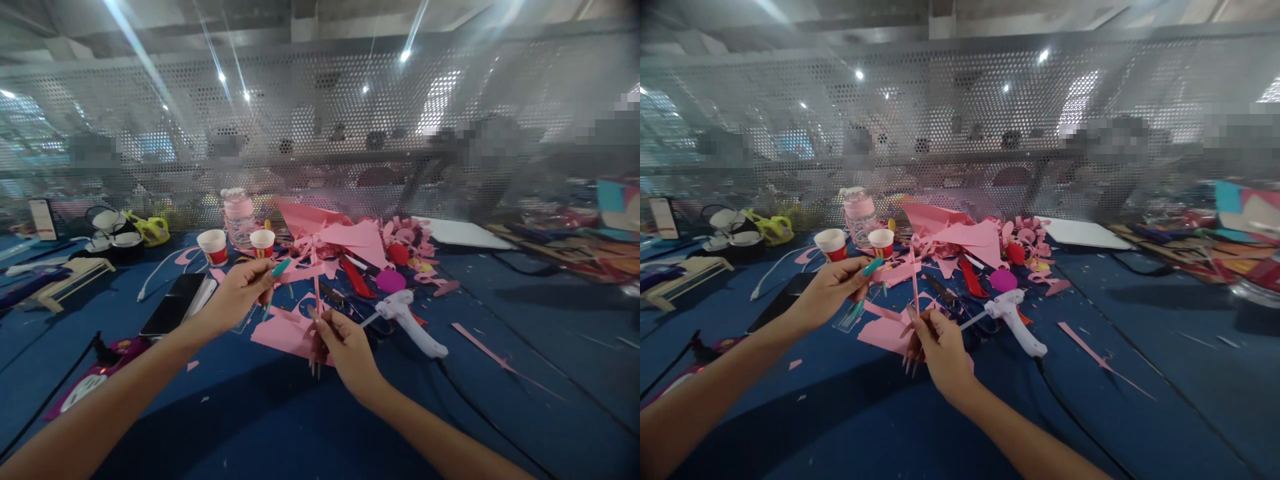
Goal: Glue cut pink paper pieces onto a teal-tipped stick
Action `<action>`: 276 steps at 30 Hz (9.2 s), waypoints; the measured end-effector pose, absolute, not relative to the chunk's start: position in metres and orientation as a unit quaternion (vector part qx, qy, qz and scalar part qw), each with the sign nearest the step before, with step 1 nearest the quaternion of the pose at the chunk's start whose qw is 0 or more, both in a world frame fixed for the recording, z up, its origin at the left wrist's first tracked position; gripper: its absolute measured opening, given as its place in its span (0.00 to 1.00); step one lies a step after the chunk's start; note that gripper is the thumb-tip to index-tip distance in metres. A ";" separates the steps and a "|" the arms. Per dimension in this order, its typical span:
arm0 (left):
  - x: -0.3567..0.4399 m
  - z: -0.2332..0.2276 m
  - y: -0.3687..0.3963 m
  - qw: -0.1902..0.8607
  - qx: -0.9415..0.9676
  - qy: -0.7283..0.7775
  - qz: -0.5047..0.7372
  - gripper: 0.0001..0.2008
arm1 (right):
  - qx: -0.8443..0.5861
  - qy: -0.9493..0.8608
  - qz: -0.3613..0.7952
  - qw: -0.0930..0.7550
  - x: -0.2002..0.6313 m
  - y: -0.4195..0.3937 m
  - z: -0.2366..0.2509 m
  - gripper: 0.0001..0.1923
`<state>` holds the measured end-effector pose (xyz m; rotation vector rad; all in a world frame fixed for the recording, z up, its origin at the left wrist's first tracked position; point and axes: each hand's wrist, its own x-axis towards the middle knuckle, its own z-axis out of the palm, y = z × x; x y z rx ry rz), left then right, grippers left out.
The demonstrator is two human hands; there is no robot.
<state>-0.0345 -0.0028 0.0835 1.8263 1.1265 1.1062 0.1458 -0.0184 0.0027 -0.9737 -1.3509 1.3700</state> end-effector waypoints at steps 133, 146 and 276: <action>-0.044 0.104 -0.014 0.025 0.842 0.482 0.240 0.10 | -0.439 -0.597 0.504 0.444 0.139 -0.030 -0.001 0.16; -0.051 0.093 -0.002 -0.040 0.871 0.404 0.277 0.09 | -0.451 -0.612 0.475 0.443 0.140 -0.030 -0.003 0.15; -0.021 -0.005 -0.003 -0.141 0.777 0.312 0.528 0.19 | -0.458 -0.557 0.520 0.458 0.148 -0.024 -0.005 0.17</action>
